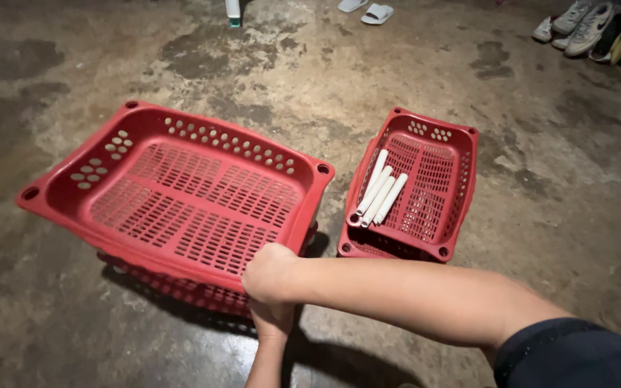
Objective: The person disassembles a two-tier red plastic storage rack by removing white PVC legs and white plastic feet. They place the removed parts into a red basket and continue detaching components until the rack is fully taken apart.
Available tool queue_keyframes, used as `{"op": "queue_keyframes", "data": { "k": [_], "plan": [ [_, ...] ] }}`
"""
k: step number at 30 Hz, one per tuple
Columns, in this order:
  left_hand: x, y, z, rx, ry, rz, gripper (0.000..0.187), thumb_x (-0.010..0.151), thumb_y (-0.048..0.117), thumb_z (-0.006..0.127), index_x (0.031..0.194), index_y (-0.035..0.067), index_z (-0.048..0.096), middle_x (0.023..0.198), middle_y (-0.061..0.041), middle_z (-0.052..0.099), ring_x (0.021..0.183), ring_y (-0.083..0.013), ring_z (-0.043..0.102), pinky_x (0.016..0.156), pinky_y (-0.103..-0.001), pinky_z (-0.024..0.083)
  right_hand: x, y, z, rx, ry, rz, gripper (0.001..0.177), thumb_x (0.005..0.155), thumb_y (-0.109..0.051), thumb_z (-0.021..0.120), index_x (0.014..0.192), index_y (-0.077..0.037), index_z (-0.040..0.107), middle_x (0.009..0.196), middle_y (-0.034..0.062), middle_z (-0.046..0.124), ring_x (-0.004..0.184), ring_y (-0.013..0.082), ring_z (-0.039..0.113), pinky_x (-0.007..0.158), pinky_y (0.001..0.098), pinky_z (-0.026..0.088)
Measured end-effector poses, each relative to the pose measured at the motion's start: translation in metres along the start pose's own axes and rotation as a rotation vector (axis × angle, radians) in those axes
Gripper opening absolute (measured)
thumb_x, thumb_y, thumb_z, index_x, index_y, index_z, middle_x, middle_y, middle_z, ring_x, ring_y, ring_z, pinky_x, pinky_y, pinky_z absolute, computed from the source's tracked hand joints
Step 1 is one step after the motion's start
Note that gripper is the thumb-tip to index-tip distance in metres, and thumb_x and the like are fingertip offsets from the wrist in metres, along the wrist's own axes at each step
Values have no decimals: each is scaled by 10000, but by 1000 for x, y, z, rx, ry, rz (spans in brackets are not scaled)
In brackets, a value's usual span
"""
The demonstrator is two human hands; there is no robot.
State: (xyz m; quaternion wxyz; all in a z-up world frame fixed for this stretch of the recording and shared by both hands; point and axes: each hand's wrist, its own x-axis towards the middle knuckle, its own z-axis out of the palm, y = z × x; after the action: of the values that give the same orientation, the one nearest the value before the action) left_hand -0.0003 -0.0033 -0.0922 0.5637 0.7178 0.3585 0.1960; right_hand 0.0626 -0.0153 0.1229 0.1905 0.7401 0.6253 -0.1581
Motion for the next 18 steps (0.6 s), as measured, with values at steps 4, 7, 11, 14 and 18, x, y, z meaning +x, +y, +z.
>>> {"op": "queue_keyframes", "data": {
  "k": [4,7,11,14,18],
  "plan": [
    [-1,8,-2,36,0,47,349,742,240,836,1036,67,764,1064,-89,792,980,-181,746,800,-370,581,-9,-1,-12,-33,-61,-32,252,833,-195,670,1023,-91,798,1015,109,777,952,288,747,769,439,589],
    [2,14,-5,-36,-6,90,415,736,229,843,1084,47,708,1052,-83,777,947,-194,735,785,-373,583,-23,1,-22,-25,43,-28,246,840,-225,687,1025,-95,786,1022,123,766,968,292,738,801,463,580],
    [-2,26,0,-1253,-79,-293,478,794,313,712,1153,-1,680,1049,-107,784,932,-224,756,803,-376,604,-43,5,-24,-40,36,-9,545,630,-358,839,1082,-88,698,960,107,758,1012,286,705,1048,536,419],
    [-6,23,-4,-145,-54,109,409,754,162,824,1098,22,650,1007,-69,761,936,-165,720,780,-369,586,-39,2,-21,65,-6,63,440,674,-219,812,1067,-69,685,924,114,771,925,298,743,953,506,483],
    [-4,21,-7,-326,-105,194,434,754,156,811,1141,57,643,1101,-39,733,982,-149,703,805,-350,588,-31,-1,-18,63,-3,62,371,650,-186,823,999,-95,734,936,102,770,925,283,749,883,475,534]
  ]
}}
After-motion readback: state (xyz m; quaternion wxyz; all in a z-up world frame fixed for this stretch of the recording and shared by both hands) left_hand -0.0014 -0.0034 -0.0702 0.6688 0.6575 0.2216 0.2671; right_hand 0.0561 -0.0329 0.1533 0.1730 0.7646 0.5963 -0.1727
